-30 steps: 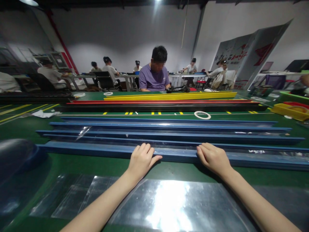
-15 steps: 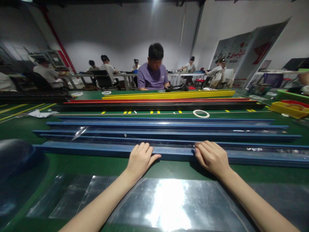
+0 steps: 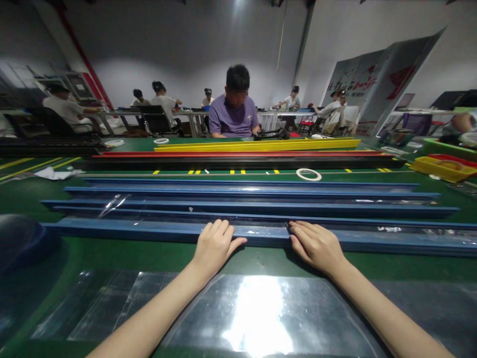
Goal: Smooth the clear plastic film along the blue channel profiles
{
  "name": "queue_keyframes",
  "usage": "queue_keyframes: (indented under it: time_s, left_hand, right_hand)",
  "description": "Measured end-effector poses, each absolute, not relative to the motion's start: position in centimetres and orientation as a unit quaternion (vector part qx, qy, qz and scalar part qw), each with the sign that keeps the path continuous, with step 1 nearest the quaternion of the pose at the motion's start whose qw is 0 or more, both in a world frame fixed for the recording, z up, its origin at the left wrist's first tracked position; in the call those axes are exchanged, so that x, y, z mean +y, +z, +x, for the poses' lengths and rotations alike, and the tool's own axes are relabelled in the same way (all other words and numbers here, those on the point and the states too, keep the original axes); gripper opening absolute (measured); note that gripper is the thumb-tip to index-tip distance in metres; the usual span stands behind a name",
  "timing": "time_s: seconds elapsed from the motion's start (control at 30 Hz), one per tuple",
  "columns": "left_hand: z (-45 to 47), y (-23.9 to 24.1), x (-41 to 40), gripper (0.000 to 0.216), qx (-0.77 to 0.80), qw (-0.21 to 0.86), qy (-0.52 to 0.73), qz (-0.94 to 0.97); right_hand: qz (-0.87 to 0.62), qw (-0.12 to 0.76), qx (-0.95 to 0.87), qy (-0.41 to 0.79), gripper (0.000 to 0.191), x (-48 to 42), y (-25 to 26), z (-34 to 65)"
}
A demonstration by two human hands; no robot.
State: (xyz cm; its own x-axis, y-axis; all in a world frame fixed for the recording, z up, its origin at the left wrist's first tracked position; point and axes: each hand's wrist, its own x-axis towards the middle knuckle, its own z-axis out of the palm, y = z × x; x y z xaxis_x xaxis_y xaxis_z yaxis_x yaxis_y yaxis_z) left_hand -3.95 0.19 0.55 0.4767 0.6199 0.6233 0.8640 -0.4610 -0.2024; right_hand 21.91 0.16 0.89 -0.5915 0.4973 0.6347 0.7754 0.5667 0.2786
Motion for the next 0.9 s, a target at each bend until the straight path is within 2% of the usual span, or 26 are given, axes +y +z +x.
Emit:
queue_keyframes:
  time_s: [0.9]
  left_hand:
    - [-3.95,0.5,0.28,0.035,-0.448,0.252,-0.245,-0.822]
  right_hand:
    - [-0.364,0.244,-0.869,-0.229,0.024,0.33,0.66,22.22]
